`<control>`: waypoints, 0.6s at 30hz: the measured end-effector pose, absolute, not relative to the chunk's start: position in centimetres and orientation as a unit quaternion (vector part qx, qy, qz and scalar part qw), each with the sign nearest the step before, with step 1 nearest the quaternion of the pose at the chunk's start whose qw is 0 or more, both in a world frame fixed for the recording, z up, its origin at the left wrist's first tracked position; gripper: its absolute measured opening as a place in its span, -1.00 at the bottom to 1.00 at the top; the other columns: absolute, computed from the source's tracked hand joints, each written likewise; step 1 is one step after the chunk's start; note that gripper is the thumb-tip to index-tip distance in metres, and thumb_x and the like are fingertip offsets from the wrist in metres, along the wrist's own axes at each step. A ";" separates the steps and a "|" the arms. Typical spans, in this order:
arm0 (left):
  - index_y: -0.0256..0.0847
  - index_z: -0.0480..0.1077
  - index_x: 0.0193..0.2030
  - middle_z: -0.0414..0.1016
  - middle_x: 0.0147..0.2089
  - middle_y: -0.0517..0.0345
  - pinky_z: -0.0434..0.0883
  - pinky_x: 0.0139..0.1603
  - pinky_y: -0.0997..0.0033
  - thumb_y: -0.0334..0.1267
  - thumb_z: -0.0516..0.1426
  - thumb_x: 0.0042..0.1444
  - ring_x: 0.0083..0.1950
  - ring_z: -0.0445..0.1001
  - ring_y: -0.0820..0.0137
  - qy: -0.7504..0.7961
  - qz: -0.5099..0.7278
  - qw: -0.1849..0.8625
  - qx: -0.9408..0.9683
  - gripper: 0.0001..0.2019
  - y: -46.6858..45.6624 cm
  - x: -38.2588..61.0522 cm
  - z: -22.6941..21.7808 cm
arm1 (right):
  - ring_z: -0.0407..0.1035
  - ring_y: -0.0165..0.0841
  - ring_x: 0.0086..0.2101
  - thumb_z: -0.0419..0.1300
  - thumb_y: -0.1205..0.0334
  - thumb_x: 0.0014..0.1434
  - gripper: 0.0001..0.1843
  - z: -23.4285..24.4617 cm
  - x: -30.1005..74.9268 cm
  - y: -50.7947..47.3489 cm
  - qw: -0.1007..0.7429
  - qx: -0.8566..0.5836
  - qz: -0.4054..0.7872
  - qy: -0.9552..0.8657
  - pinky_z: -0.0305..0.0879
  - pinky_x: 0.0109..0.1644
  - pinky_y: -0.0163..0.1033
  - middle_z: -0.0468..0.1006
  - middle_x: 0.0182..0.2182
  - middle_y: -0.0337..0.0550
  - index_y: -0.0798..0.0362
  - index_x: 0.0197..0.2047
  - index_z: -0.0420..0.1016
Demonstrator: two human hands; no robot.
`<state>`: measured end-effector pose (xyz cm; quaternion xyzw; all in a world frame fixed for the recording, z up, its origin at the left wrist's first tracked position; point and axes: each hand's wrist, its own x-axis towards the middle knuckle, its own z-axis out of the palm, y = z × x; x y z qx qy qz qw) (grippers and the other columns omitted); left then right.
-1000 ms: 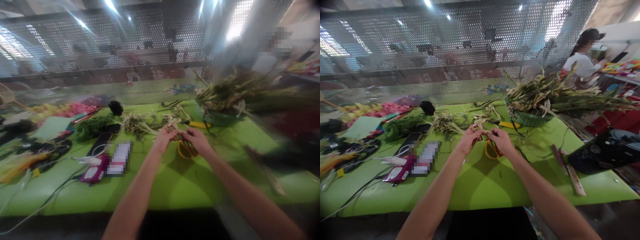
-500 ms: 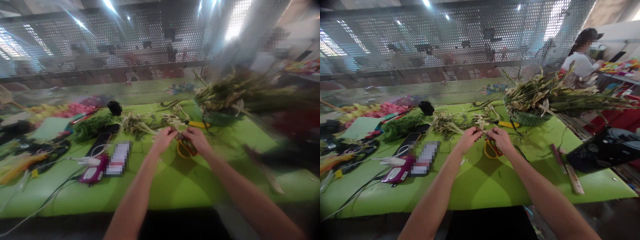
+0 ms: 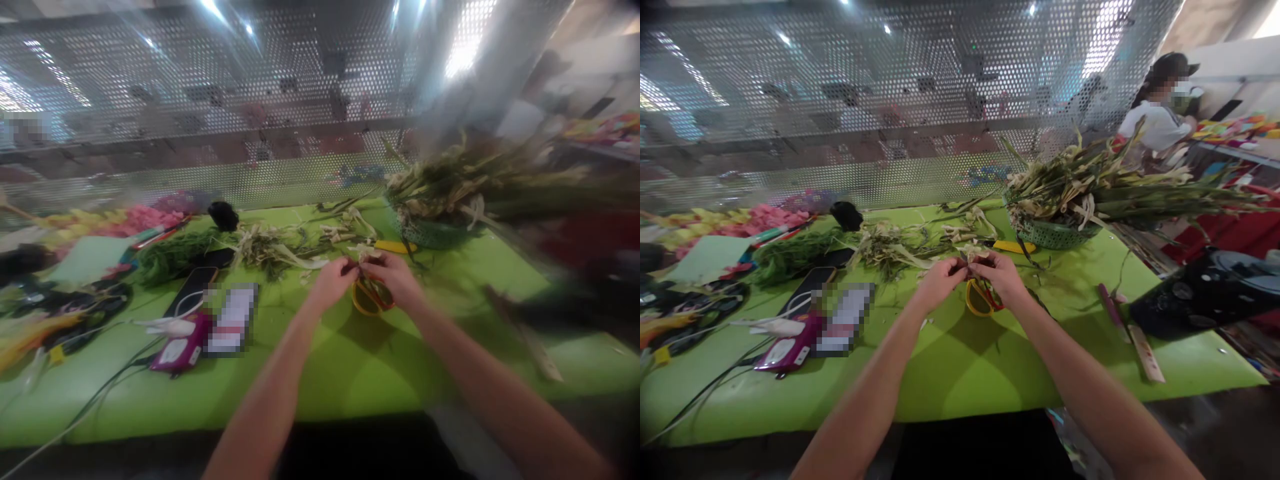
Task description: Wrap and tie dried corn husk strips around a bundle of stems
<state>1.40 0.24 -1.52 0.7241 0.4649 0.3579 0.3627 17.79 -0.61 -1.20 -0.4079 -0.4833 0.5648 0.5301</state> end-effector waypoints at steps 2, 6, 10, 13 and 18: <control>-0.29 0.47 -0.25 0.56 -0.24 0.03 0.37 -0.11 0.32 -0.17 0.10 0.16 -0.24 0.45 0.34 0.461 0.353 0.357 0.732 -0.78 0.2 1.5 -1.7 | 0.41 -0.35 -0.34 0.46 0.12 -0.22 -0.67 -1.2 17.7 -0.7 0.537 -0.408 0.562 -0.479 0.33 -0.10 -0.18 0.58 -0.39 -0.21 0.08 -0.38 0.55; -0.29 0.47 -0.23 0.56 -0.21 0.02 0.38 -0.07 0.30 -0.21 0.11 0.15 -0.20 0.46 0.33 0.439 0.366 0.370 0.733 -0.80 0.3 1.6 -1.8 | 0.41 -0.34 -0.35 0.47 0.11 -0.23 -0.66 -0.9 17.6 -0.8 0.547 -0.406 0.562 -0.469 0.33 -0.12 -0.19 0.59 -0.39 -0.21 0.07 -0.38 0.55; -0.28 0.46 -0.22 0.55 -0.19 0.02 0.37 -0.03 0.30 -0.20 0.14 0.13 -0.18 0.46 0.33 0.429 0.376 0.398 0.719 -0.82 0.3 1.6 -1.7 | 0.43 -0.35 -0.35 0.47 0.06 -0.19 -0.65 -0.5 17.7 -1.1 0.551 -0.406 0.568 -0.457 0.35 -0.14 -0.20 0.60 -0.36 -0.20 0.04 -0.34 0.55; -0.28 0.44 -0.18 0.54 -0.19 0.03 0.37 -0.05 0.32 -0.12 0.17 0.13 -0.18 0.46 0.35 0.411 0.393 0.446 0.691 -0.76 0.1 1.7 -1.6 | 0.44 -0.34 -0.33 0.47 0.05 -0.18 -0.64 -0.4 17.8 -1.0 0.561 -0.410 0.566 -0.444 0.36 -0.14 -0.20 0.60 -0.34 -0.20 0.04 -0.33 0.56; -0.29 0.46 -0.20 0.53 -0.23 0.06 0.36 -0.07 0.36 -0.13 0.19 0.11 -0.20 0.43 0.39 0.418 0.414 0.487 0.646 -0.75 -0.1 1.9 -1.6 | 0.44 -0.36 -0.36 0.49 0.09 -0.21 -0.65 -0.6 17.8 -1.0 0.567 -0.405 0.587 -0.412 0.37 -0.17 -0.21 0.59 -0.37 -0.22 0.06 -0.37 0.55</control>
